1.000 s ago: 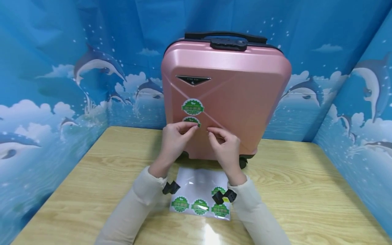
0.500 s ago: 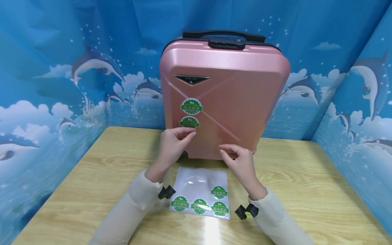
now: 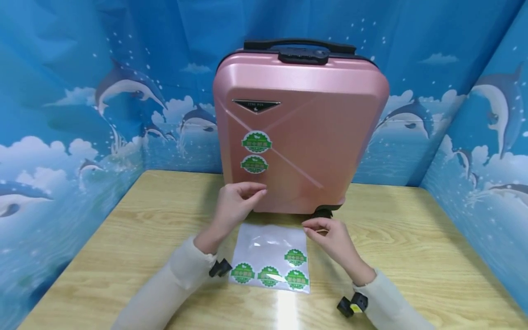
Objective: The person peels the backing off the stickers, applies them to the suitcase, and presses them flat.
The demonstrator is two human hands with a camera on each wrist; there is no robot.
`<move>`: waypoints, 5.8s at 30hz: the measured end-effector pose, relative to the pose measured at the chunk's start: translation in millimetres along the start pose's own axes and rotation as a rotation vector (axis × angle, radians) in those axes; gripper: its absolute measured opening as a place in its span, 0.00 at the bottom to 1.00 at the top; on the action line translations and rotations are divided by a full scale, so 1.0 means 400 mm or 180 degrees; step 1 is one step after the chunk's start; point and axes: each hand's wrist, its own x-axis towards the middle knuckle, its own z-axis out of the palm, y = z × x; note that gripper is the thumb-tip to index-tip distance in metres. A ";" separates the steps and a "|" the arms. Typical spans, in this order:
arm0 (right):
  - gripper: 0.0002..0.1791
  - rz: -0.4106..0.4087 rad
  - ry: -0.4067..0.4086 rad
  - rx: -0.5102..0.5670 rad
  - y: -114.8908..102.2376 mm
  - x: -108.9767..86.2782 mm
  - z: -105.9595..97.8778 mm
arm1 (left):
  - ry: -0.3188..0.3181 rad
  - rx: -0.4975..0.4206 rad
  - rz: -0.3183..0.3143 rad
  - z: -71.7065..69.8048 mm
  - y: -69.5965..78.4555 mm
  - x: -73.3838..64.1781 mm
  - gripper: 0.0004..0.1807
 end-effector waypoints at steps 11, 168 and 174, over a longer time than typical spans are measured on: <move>0.11 0.0418 -0.0422 0.0059 0.052 -0.044 -0.014 | -0.0319 -0.0178 -0.0121 0.031 -0.019 -0.037 0.07; 0.09 0.1304 -0.0768 0.2473 0.080 -0.085 0.056 | -0.1781 0.0121 -0.0876 0.206 -0.079 -0.159 0.03; 0.09 0.1306 -0.0799 0.2535 0.080 -0.084 0.053 | -0.1789 0.0099 -0.0836 0.207 -0.081 -0.158 0.03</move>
